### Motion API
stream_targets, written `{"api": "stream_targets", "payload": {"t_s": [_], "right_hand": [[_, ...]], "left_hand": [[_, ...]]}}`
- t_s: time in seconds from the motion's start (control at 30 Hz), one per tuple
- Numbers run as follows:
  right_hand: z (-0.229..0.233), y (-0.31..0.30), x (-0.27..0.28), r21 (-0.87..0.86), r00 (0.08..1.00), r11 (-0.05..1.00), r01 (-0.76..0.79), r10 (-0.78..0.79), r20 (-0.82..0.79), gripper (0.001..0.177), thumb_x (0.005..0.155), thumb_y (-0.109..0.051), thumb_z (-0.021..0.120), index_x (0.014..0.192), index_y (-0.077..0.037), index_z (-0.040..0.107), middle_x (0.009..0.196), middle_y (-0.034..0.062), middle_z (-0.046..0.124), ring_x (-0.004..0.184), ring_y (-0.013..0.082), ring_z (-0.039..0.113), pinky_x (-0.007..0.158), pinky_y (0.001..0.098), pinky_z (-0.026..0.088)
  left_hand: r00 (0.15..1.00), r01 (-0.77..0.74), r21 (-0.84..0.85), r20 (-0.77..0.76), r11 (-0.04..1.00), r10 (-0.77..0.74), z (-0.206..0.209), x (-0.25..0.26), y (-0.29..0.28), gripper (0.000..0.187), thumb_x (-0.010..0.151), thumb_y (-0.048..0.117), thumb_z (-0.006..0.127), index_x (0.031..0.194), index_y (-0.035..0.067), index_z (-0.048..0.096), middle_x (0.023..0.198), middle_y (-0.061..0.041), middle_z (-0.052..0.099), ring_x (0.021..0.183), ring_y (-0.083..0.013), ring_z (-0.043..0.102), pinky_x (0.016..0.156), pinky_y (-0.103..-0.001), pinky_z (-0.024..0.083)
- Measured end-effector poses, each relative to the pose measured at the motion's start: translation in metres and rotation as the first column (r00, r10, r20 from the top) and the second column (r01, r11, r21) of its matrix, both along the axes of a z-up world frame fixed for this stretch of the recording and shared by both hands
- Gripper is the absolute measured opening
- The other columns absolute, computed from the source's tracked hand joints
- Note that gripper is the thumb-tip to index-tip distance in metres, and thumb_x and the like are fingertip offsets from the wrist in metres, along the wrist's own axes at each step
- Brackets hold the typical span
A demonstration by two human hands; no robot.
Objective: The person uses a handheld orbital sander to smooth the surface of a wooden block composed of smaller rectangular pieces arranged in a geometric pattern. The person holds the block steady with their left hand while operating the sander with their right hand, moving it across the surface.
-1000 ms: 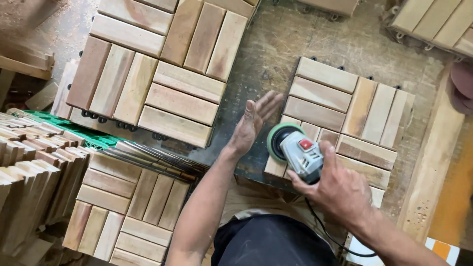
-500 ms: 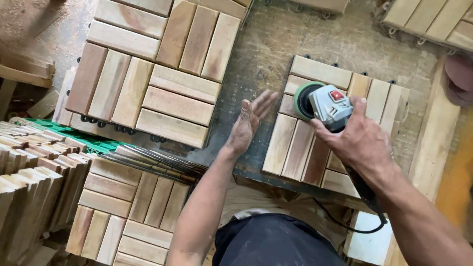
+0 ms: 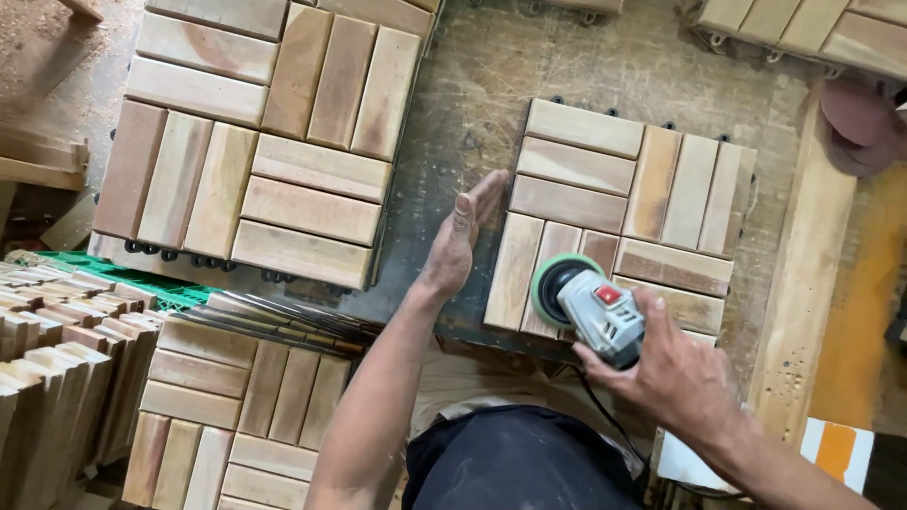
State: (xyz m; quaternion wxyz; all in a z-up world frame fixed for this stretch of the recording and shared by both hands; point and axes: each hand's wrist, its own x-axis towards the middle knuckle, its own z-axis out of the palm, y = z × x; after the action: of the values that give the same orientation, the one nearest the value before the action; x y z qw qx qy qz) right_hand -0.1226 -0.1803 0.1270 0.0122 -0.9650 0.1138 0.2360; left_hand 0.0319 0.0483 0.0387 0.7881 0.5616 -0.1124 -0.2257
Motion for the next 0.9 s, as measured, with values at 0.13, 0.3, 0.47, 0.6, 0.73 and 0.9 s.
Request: {"api": "stream_targets", "payload": {"t_s": [0.13, 0.3, 0.47, 0.6, 0.73, 0.9], "right_hand": [[0.014, -0.024, 0.039, 0.001, 0.997, 0.997, 0.076, -0.076, -0.010, 0.102, 0.077, -0.081, 0.054, 0.150, -0.012, 0.033, 0.073, 0.0067, 0.067, 0.048, 0.0192, 0.070, 0.037, 0.0337, 0.065], [0.021, -0.049, 0.067, 0.064, 0.963, 0.968, 0.241, -0.247, 0.104, 0.101, 0.088, -0.073, 0.051, 0.156, -0.001, 0.032, 0.084, 0.0261, 0.073, 0.075, 0.0444, 0.075, 0.072, 0.0591, 0.063], [0.013, -0.045, 0.019, 0.022, 0.983, 0.989, 0.143, -0.144, 0.115, 0.096, 0.083, -0.075, 0.054, 0.148, -0.006, 0.036, 0.069, 0.0113, 0.067, 0.046, 0.0222, 0.067, 0.039, 0.0378, 0.063], [-0.005, -0.029, -0.035, -0.018, 0.989, 0.999, -0.037, 0.040, 0.146, 0.104, 0.076, -0.085, 0.054, 0.145, -0.009, 0.037, 0.078, 0.0102, 0.072, 0.044, 0.0174, 0.071, 0.033, 0.0338, 0.065], [-0.019, -0.030, -0.056, 0.031, 0.985, 0.994, -0.108, 0.103, 0.135, 0.120, 0.072, -0.090, 0.057, 0.157, -0.010, 0.029, 0.086, 0.0053, 0.067, 0.045, 0.0122, 0.066, 0.036, 0.0288, 0.063], [-0.002, -0.046, -0.006, -0.020, 0.991, 0.997, 0.076, -0.073, 0.113, 0.095, 0.079, -0.083, 0.051, 0.143, -0.014, 0.037, 0.061, 0.0039, 0.062, 0.037, 0.0126, 0.060, 0.027, 0.0272, 0.056]], "left_hand": [[1.000, 0.007, 0.162, 0.018, 0.987, -0.010, 0.009, -0.006, -0.008, 0.099, 0.092, 0.079, 0.028, 0.158, 0.005, 0.031, 0.168, -0.020, 0.027, 0.157, -0.0340, 0.025, 0.129, -0.047, 0.018], [0.976, -0.087, 0.431, 0.216, 0.898, -0.009, 0.005, -0.015, -0.025, 0.093, 0.094, 0.078, 0.025, 0.160, 0.012, 0.026, 0.172, -0.014, 0.020, 0.160, -0.0316, 0.021, 0.127, -0.058, 0.015], [0.885, -0.256, 0.624, 0.458, 0.738, -0.081, -0.023, -0.022, -0.050, 0.066, 0.108, 0.038, 0.033, 0.163, 0.004, 0.019, 0.173, -0.014, 0.013, 0.162, -0.0273, 0.013, 0.131, -0.047, 0.006], [0.870, -0.274, 0.637, 0.483, 0.721, -0.096, -0.022, -0.015, -0.065, 0.062, 0.111, 0.030, 0.032, 0.164, 0.004, 0.012, 0.174, -0.014, 0.008, 0.163, -0.0249, 0.007, 0.133, -0.046, -0.002], [0.894, -0.251, 0.618, 0.443, 0.745, -0.066, -0.013, -0.008, -0.067, 0.064, 0.111, 0.039, 0.025, 0.164, 0.006, 0.011, 0.174, -0.013, 0.007, 0.163, -0.0248, 0.006, 0.132, -0.047, 0.000], [0.917, -0.232, 0.589, 0.398, 0.774, -0.028, -0.012, -0.008, -0.066, 0.084, 0.102, 0.067, 0.010, 0.163, 0.009, 0.010, 0.174, -0.013, 0.006, 0.164, -0.0246, 0.008, 0.133, -0.045, -0.001]]}}
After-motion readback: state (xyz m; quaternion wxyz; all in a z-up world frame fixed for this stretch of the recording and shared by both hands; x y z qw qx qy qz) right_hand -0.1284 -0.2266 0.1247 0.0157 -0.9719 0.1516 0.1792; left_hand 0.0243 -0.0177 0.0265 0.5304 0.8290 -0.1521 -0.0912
